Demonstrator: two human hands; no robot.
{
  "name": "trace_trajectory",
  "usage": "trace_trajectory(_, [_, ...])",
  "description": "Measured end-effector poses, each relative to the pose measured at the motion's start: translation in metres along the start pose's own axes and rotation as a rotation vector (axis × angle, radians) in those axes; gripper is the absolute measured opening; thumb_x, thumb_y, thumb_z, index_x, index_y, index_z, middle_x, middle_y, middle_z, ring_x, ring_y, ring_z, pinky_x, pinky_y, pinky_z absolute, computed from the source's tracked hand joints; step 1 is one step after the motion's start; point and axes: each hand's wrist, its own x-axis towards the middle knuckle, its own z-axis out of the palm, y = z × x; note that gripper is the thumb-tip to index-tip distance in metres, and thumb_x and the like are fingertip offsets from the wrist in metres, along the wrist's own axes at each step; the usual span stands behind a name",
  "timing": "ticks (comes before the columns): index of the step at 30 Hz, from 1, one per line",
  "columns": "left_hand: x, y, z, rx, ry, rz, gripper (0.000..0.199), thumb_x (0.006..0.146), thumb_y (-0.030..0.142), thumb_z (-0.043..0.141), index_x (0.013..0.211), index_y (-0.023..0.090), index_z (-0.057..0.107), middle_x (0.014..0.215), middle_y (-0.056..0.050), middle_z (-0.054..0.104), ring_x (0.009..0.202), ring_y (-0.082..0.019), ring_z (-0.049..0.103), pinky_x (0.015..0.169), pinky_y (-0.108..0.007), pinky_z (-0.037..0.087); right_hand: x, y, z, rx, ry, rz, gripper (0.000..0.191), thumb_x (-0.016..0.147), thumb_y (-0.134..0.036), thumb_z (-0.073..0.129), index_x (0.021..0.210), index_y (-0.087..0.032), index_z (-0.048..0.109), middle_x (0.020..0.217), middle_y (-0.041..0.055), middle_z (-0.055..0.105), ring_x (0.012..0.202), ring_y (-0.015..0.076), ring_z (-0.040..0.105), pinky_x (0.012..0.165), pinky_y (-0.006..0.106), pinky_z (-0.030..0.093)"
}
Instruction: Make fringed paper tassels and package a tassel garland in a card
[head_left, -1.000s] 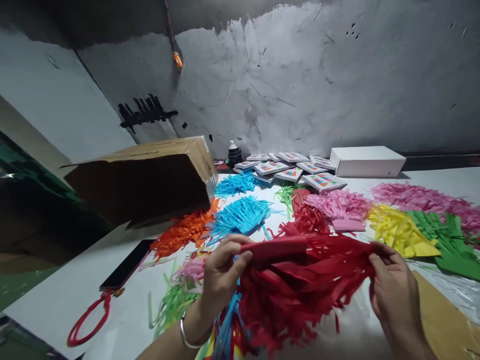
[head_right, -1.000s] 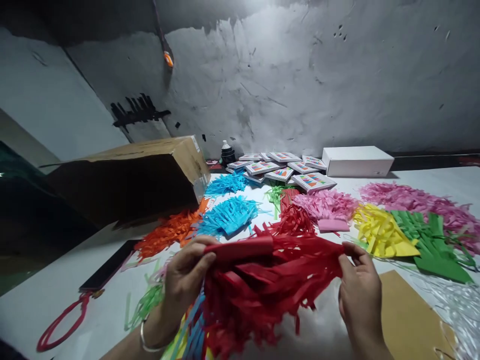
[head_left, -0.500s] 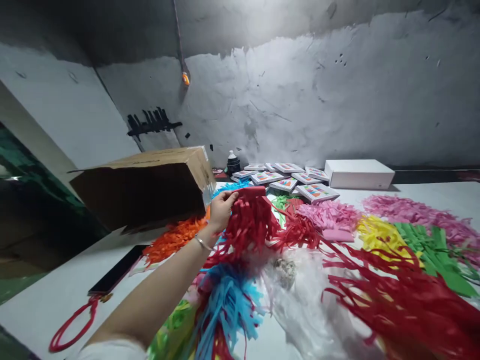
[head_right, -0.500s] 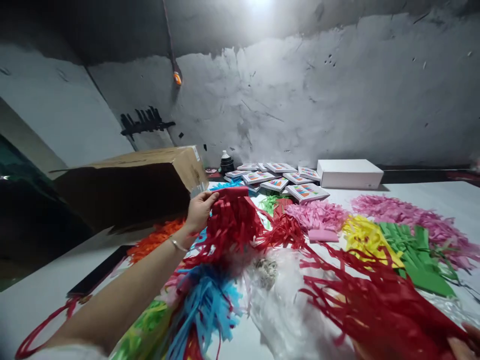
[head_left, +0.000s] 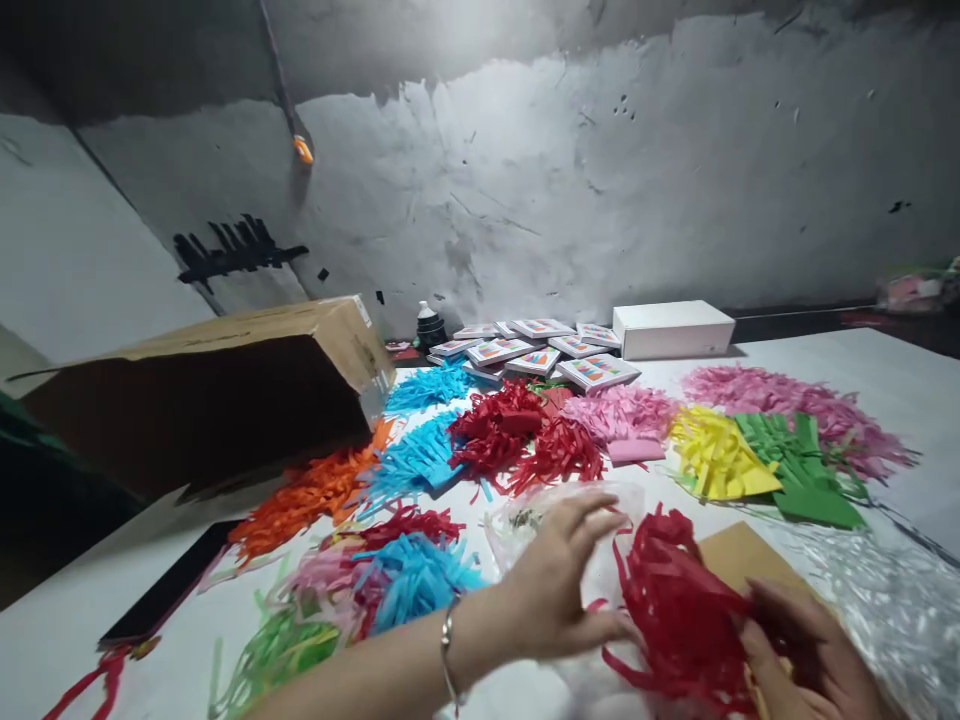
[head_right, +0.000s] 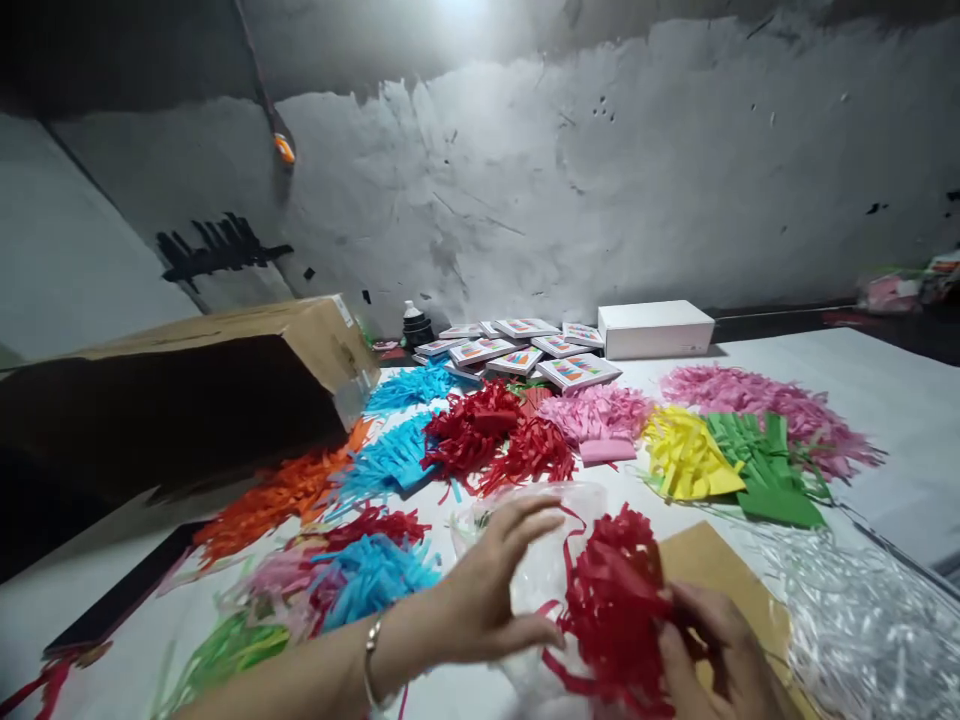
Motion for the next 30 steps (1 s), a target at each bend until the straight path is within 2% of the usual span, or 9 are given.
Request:
trace_trajectory(2, [0.005, 0.024, 0.016, 0.052, -0.008, 0.104, 0.064, 0.088, 0.044, 0.066, 0.142, 0.019, 0.042, 0.140, -0.019, 0.054, 0.131, -0.033, 0.049, 0.112, -0.052, 0.037, 0.007, -0.028, -0.005, -0.051, -0.081, -0.191, 0.025, 0.095, -0.028, 0.060, 0.119, -0.024, 0.063, 0.097, 0.0032, 0.075, 0.073, 0.0160, 0.074, 0.062, 0.021, 0.060])
trace_trajectory(6, [0.012, 0.045, 0.021, 0.141, 0.069, 0.122, 0.023, 0.091, 0.016, 0.051, 0.112, 0.020, 0.060, 0.097, -0.008, 0.072, 0.093, -0.022, 0.064, 0.106, -0.046, 0.038, 0.010, -0.059, -0.020, -0.078, -0.132, -0.386, 0.030, 0.096, -0.016, 0.055, 0.126, -0.018, 0.057, 0.100, 0.0055, 0.071, 0.083, 0.0135, 0.071, 0.075, 0.019, 0.057])
trace_trajectory(10, [-0.004, 0.072, 0.003, 0.175, 0.037, 0.186, 0.021, 0.095, 0.022, 0.049, 0.112, 0.018, 0.062, 0.094, -0.009, 0.072, 0.085, -0.022, 0.063, 0.101, -0.046, 0.040, 0.006, -0.068, -0.027, -0.133, -0.193, -0.483, 0.038, 0.093, -0.004, 0.043, 0.126, -0.015, 0.059, 0.102, 0.0090, 0.068, 0.092, 0.0172, 0.067, 0.081, 0.028, 0.054])
trace_trajectory(14, [-0.032, 0.098, -0.024, -0.106, -0.144, 0.214, 0.036, 0.094, 0.040, 0.055, 0.124, 0.020, 0.059, 0.106, -0.011, 0.070, 0.094, -0.025, 0.064, 0.099, -0.043, 0.044, 0.001, -0.070, -0.038, -0.212, -0.128, -0.542, 0.040, 0.093, -0.004, 0.047, 0.129, -0.014, 0.061, 0.094, 0.0102, 0.065, 0.083, 0.0199, 0.062, 0.080, 0.036, 0.048])
trace_trajectory(19, [-0.041, 0.092, -0.031, -0.348, 0.014, -0.298, 0.074, 0.086, 0.067, 0.063, 0.143, 0.022, 0.048, 0.143, -0.017, 0.052, 0.130, -0.033, 0.049, 0.109, -0.045, 0.039, -0.014, -0.079, -0.049, -0.157, -0.144, -0.694, 0.054, 0.103, -0.035, 0.045, 0.151, -0.009, 0.043, 0.095, 0.0144, 0.065, 0.088, 0.0246, 0.063, 0.090, 0.047, 0.043])
trace_trajectory(22, [-0.033, 0.078, -0.020, -0.612, -0.162, -0.596, 0.066, 0.076, 0.074, 0.068, 0.109, 0.016, 0.070, 0.099, -0.009, 0.068, 0.091, -0.024, 0.062, 0.084, -0.035, 0.050, -0.024, -0.085, -0.048, -0.119, -0.147, -0.718, 0.053, 0.106, -0.035, 0.042, 0.151, -0.008, 0.042, 0.096, 0.0143, 0.068, 0.091, 0.0238, 0.064, 0.091, 0.046, 0.042])
trace_trajectory(24, [-0.031, 0.074, -0.013, -0.872, -0.243, -0.709, 0.061, 0.070, 0.073, 0.074, 0.075, 0.013, 0.068, 0.066, 0.001, 0.056, 0.062, -0.013, 0.051, 0.063, -0.026, 0.045, -0.032, -0.085, -0.047, -0.119, -0.127, -0.695, 0.048, 0.103, -0.020, 0.046, 0.150, -0.010, 0.045, 0.095, 0.0121, 0.069, 0.091, 0.0218, 0.065, 0.092, 0.044, 0.042])
trace_trajectory(26, [-0.036, 0.077, -0.005, -1.033, -0.216, -0.761, 0.064, 0.066, 0.075, 0.075, 0.065, 0.013, 0.060, 0.060, 0.003, 0.049, 0.055, -0.009, 0.044, 0.056, -0.022, 0.040, -0.039, -0.080, -0.047, -0.132, -0.116, -0.671, 0.052, 0.098, -0.010, 0.049, 0.150, -0.013, 0.045, 0.094, 0.0101, 0.070, 0.089, 0.0202, 0.065, 0.093, 0.042, 0.041])
trace_trajectory(30, [-0.059, 0.096, 0.019, -1.322, -0.174, -0.866, 0.065, 0.074, 0.078, 0.065, 0.088, 0.014, 0.068, 0.078, -0.005, 0.065, 0.067, -0.016, 0.061, 0.063, -0.026, 0.049, -0.048, -0.066, -0.038, -0.167, -0.134, -0.662, 0.053, 0.096, -0.007, 0.049, 0.148, -0.015, 0.048, 0.094, 0.0079, 0.069, 0.087, 0.0184, 0.065, 0.093, 0.040, 0.043])
